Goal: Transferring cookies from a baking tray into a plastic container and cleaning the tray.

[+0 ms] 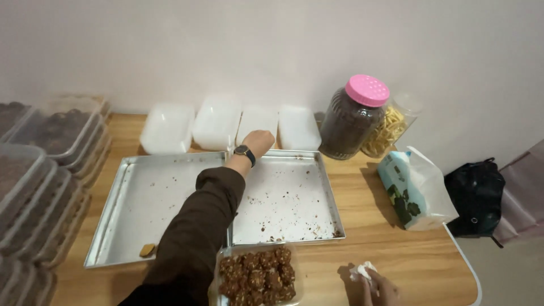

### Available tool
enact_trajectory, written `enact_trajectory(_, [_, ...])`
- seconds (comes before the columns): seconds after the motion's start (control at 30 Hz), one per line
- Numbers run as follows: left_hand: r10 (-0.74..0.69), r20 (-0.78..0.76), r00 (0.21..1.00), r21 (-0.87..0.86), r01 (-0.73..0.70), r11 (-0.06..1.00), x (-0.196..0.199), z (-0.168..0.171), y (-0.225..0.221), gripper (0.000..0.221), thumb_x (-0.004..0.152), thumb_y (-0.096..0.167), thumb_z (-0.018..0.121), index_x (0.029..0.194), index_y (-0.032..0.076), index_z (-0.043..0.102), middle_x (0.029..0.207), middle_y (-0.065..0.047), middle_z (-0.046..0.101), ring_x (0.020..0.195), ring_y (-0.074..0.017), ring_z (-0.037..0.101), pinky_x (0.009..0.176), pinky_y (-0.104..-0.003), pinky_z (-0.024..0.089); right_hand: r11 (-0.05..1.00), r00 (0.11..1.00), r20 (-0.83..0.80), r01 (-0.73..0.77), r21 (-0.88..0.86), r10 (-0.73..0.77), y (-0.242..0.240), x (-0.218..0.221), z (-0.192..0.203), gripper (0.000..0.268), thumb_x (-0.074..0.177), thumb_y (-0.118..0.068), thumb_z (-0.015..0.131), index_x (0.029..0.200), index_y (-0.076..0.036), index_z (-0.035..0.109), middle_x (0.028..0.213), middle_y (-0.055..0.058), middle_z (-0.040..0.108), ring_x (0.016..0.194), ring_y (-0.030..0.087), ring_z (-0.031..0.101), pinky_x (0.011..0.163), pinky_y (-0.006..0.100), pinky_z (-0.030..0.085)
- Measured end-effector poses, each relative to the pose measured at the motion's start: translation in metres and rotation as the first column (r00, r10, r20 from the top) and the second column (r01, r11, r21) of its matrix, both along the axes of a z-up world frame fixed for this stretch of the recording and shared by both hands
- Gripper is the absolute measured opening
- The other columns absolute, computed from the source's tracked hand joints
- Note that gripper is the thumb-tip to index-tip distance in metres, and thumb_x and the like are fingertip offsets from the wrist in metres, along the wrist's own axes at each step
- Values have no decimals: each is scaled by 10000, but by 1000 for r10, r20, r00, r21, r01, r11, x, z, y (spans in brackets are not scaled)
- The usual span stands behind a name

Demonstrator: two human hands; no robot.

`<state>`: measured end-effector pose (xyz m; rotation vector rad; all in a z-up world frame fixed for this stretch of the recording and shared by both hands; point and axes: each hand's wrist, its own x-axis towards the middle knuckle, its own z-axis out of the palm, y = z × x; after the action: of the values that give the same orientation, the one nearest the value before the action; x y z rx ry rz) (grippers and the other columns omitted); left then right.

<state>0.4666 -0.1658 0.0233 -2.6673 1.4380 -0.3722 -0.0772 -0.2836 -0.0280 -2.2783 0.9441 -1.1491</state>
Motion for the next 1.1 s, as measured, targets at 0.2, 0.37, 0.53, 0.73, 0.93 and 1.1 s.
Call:
enact_trajectory(0.2, [16, -71, 997, 82, -10, 997, -8, 3, -10, 272, 920, -108, 560, 790, 95, 684, 783, -55, 688, 679, -217, 662, 581, -344, 574, 993, 997, 42, -62, -96, 67, 26, 10, 43, 203, 863, -235, 721, 1018, -113, 770, 955, 157, 739, 825, 235, 698, 777, 292, 524])
enact_trajectory(0.37, [21, -13, 1000, 140, -19, 990, -14, 10, -7, 194, 978, -27, 634, 855, 87, 732, 833, -45, 705, 710, -175, 687, 629, -305, 613, 978, 999, 36, 25, 206, -32, 38, 15, 62, 289, 816, -316, 737, 981, -88, 805, 864, 144, 772, 920, 224, 614, 810, 279, 492])
enact_trajectory(0.53, [-39, 269, 962, 27, 33, 999, -26, 31, 8, 129, 958, 30, 644, 1047, 108, 696, 926, -52, 715, 742, -185, 669, 585, -313, 550, 720, 949, 4, -237, -652, 315, 32, 16, 75, 320, 899, -158, 787, 1165, -203, 616, 1062, 155, 733, 870, 291, 731, 808, 396, 464])
enact_trajectory(0.73, [25, -55, 998, -211, -36, 977, -17, 35, 16, 255, 900, -134, 510, 1004, 49, 655, 859, -130, 600, 682, -321, 632, 483, -432, 556, 771, 981, -75, -185, -609, 177, 62, 15, 107, 82, 909, -164, 673, 922, -231, 719, 995, 103, 739, 870, 310, 718, 773, 405, 501])
enact_trajectory(0.93, [-24, -22, 999, -264, 18, 964, -16, 43, 23, 267, 856, -133, 557, 1053, 32, 629, 959, -147, 625, 787, -321, 612, 516, -411, 566, 955, 998, 45, 36, 296, -51, 81, 18, 112, 218, 769, -271, 770, 930, -140, 838, 896, 24, 821, 1016, 169, 630, 807, 281, 533])
enact_trajectory(1.1, [-34, -1, 999, -310, 32, 950, -9, 37, 20, 326, 822, -159, 533, 1057, 48, 622, 979, -140, 630, 861, -324, 594, 505, -407, 545, 999, 997, 67, 31, 38, -34, 52, 19, 63, 243, 805, -325, 736, 956, -142, 794, 898, 131, 752, 860, 262, 642, 749, 325, 534])
